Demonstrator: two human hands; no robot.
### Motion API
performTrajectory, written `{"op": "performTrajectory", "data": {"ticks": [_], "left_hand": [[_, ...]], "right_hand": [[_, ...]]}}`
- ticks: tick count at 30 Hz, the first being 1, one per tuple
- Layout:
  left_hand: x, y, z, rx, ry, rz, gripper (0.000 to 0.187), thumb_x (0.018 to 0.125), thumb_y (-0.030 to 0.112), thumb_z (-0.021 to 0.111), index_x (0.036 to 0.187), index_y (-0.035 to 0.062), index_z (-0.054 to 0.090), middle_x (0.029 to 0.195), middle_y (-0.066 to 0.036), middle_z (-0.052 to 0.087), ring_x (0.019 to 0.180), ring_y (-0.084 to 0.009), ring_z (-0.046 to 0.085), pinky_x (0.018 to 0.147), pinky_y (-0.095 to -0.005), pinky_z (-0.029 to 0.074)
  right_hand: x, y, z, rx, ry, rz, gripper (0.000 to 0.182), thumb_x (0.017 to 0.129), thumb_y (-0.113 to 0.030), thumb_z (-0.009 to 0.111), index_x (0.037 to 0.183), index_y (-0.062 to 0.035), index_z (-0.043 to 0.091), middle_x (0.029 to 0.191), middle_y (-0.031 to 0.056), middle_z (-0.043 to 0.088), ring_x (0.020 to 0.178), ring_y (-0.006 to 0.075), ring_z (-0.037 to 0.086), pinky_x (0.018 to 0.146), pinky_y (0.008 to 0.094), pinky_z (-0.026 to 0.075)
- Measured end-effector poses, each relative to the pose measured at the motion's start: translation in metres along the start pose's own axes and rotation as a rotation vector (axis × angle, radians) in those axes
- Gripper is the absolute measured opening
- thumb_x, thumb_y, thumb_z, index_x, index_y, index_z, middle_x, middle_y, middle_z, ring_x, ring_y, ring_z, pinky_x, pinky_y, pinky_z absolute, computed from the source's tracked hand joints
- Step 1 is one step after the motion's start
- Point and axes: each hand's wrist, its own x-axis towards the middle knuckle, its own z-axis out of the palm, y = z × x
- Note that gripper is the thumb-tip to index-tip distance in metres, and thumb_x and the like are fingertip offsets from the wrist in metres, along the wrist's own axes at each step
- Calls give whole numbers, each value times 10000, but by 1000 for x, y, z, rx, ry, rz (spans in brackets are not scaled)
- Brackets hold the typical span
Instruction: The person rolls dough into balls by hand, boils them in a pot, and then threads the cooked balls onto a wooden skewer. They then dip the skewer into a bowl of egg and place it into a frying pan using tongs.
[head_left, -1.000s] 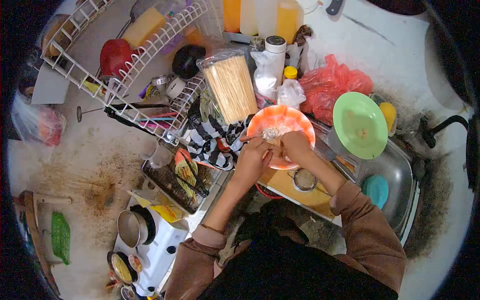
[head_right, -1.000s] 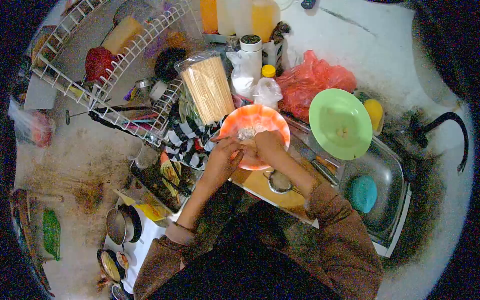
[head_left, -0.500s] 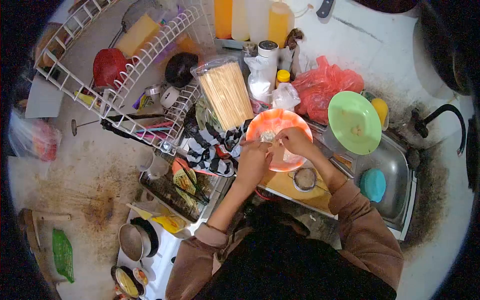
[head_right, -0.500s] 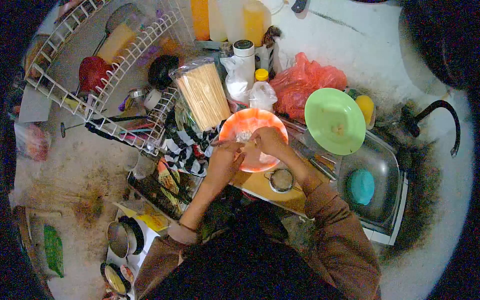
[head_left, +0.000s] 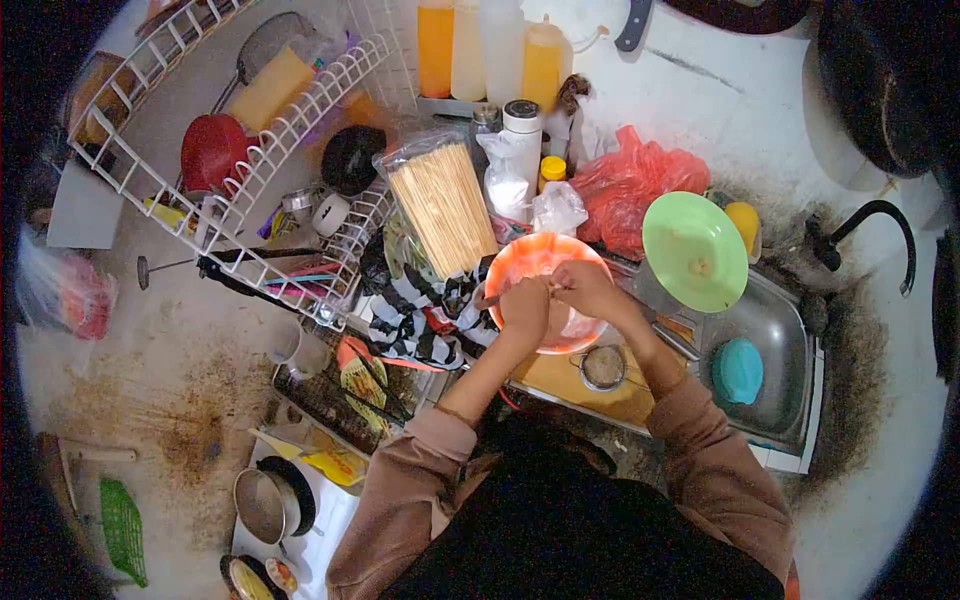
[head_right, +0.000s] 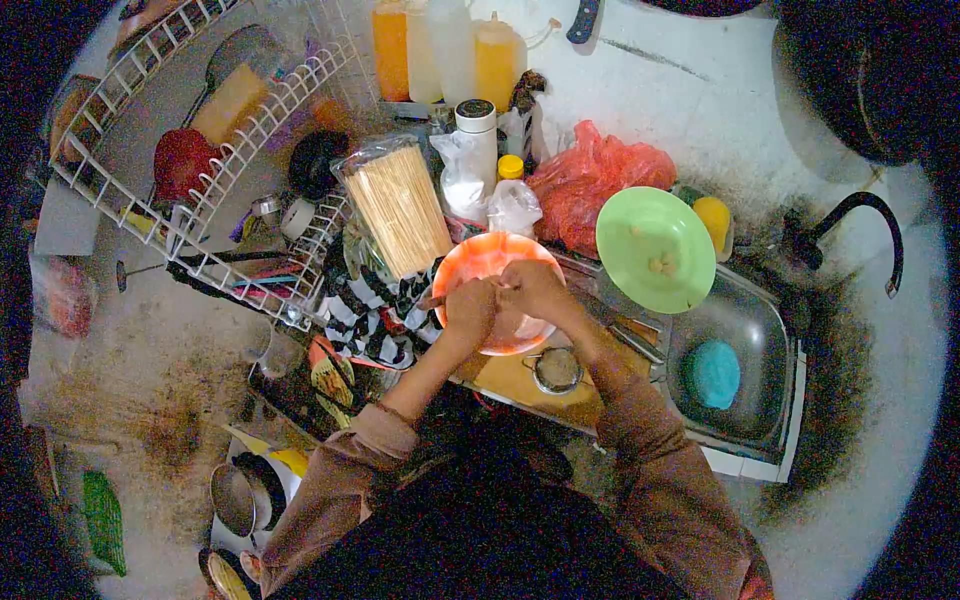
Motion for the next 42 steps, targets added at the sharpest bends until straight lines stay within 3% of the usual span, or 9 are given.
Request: {"op": "performTrajectory", "data": {"ticks": [6,9,12,17,19,26,32,37,42], "left_hand": [[-15,0,-50,-56,-19,194,208,780,174,559,922,23,574,862,-120,615,773,-232,613,698,-315,480],[-14,12,-113,-747,-174,-52,340,828,232,530,1044,-29,506,927,-130,593,887,-247,572,826,-330,417],[-7,25,-106,-1082,412,69,404,860,261,495,1117,-47,457,956,-150,573,948,-257,536,873,-336,375],[1,44,-106,-1162,278,94,370,897,237,423,1156,-27,446,979,-160,577,893,-222,567,814,-302,418],[0,41,-114,-1351,-16,-21,356,912,224,389,1163,-22,447,957,-147,594,845,-207,592,784,-278,438],[5,41,-105,-1702,97,25,501,935,360,232,1240,-24,337,1075,-173,546,1013,-228,525,874,-320,402],[-22,74,-135,-1636,1,164,737,858,560,45,1347,13,112,1407,-140,109,1302,-245,99,1050,-346,54],[-13,70,-152,-1445,233,312,900,773,682,23,1348,-10,71,1418,-130,84,1305,-256,89,1043,-345,66],[-26,81,-160,-1483,289,320,991,719,738,8,1341,-32,49,1416,-145,71,1307,-258,71,1046,-343,34]], "right_hand": [[-26,-25,-58,648,79,190,415,868,-399,453,993,-26,583,893,56,607,776,145,573,704,288,466],[-28,-16,-46,1021,80,313,530,879,-498,328,1092,-62,540,969,63,592,826,149,568,750,295,445],[-37,-40,-39,1029,142,242,614,876,-530,279,1218,-38,416,1084,82,537,910,155,539,761,279,423],[-43,-71,-20,1306,10,48,736,841,-611,203,1288,-36,307,1220,90,428,996,170,499,855,346,375],[-44,-67,-20,1329,60,131,770,820,-643,183,1277,-40,325,1218,85,435,976,175,503,870,351,368],[-33,-70,-33,962,833,-98,747,852,-593,103,1317,-27,251,1260,105,370,1065,192,402,919,343,322],[-26,-121,-29,448,739,-298,595,880,-341,318,1343,-8,150,1401,157,147,1299,281,121,1045,388,123],[-36,-129,-28,616,635,-509,700,836,-313,448,1344,16,97,1414,165,79,1308,281,76,1052,387,76],[-30,-130,-32,693,654,-538,797,823,-592,211,1356,-17,65,1417,155,64,1307,274,69,1050,386,62]]}}
